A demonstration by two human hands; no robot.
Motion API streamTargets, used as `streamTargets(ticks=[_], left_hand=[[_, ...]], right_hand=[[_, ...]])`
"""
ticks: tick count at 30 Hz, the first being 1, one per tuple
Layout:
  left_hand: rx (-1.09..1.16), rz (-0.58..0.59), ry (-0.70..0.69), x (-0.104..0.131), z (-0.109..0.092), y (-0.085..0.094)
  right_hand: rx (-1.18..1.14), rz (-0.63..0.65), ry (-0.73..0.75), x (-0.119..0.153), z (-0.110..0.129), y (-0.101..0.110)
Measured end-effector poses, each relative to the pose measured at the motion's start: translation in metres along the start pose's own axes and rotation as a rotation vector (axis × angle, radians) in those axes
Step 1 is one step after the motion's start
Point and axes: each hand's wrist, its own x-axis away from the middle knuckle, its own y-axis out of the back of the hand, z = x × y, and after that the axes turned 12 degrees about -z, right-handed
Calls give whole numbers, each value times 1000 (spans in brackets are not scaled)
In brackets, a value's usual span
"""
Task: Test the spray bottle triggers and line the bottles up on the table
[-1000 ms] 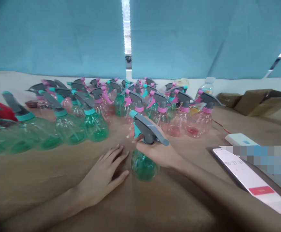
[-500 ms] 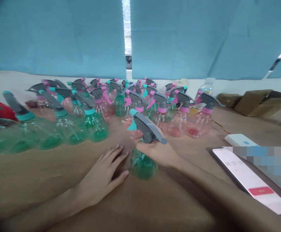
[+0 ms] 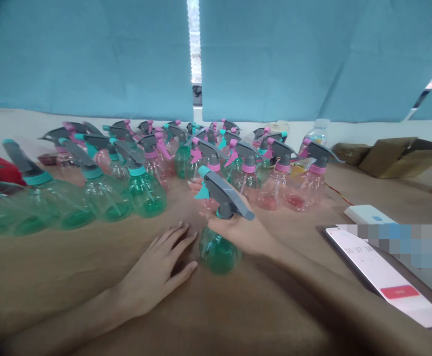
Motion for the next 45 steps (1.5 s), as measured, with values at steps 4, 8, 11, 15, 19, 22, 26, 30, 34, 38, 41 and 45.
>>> streamTargets(ticks=[4,8,11,15,19,22,26,30,34,38,41,45], left_hand=[[4,1,2,0,-1,1],[10,-11,-3,0,-1,0],[10,-15,1,0,0,-1],[2,-10,-2,0,0,-1],[5,-14,1,1,0,-1],[3,-25,-5,1,0,-2],[-5,-24,-10,1,0,-1],[-18,1,-6,0,-2,1],[-18,18,-2,0,-2,2],[-17,14,-1,1,-2,1],[-16,13,1,0,-2,0],[-8,-1,-5,-1,-1,0]], right_hand=[[17,-42,-19,0,2,-1],[43,-82,-21,2,-1,-1],[30,-79,-13,2,0,0],[2,-60,-39,2,6,0],[18,-81,-36,2,7,-1],[32,-94,-32,2,1,-1],[39,-95,-25,2,-5,-1],[-31,-86,-2,2,-2,-2],[-73,-66,-31,2,4,-2],[-36,-90,-36,2,10,-2],[-37,-41,-18,2,12,-1],[9,-37,7,2,6,-1]])
